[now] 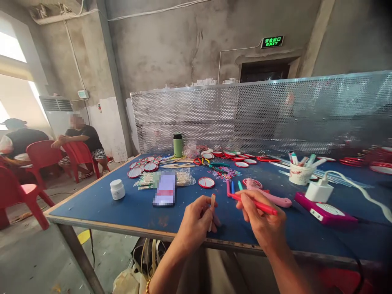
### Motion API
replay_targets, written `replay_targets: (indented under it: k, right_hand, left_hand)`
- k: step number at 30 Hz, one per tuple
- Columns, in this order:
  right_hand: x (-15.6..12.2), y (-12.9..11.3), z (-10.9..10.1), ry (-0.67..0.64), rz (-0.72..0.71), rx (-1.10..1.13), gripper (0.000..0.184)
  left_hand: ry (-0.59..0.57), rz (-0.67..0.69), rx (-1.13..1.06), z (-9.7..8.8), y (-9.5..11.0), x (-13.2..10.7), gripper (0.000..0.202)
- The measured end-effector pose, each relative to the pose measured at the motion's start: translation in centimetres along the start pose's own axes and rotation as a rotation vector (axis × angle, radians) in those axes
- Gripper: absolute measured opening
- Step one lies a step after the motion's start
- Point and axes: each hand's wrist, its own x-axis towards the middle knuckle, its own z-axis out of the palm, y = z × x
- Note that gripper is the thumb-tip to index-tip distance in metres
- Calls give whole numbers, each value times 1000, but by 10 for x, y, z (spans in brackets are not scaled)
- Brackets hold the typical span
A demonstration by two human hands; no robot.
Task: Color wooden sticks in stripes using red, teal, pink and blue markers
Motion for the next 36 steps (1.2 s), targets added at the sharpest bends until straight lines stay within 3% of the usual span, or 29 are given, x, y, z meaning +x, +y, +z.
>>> replay_targets:
  k: [25,36]
  right_hand:
    - [-2,5,3,-1,21,124,26]
    - [-1,6,1,-23,4,82,27]
  left_hand:
    - [9,-8,0,0,4,-1,16]
    - [14,-17,-15,1,2,1,15]
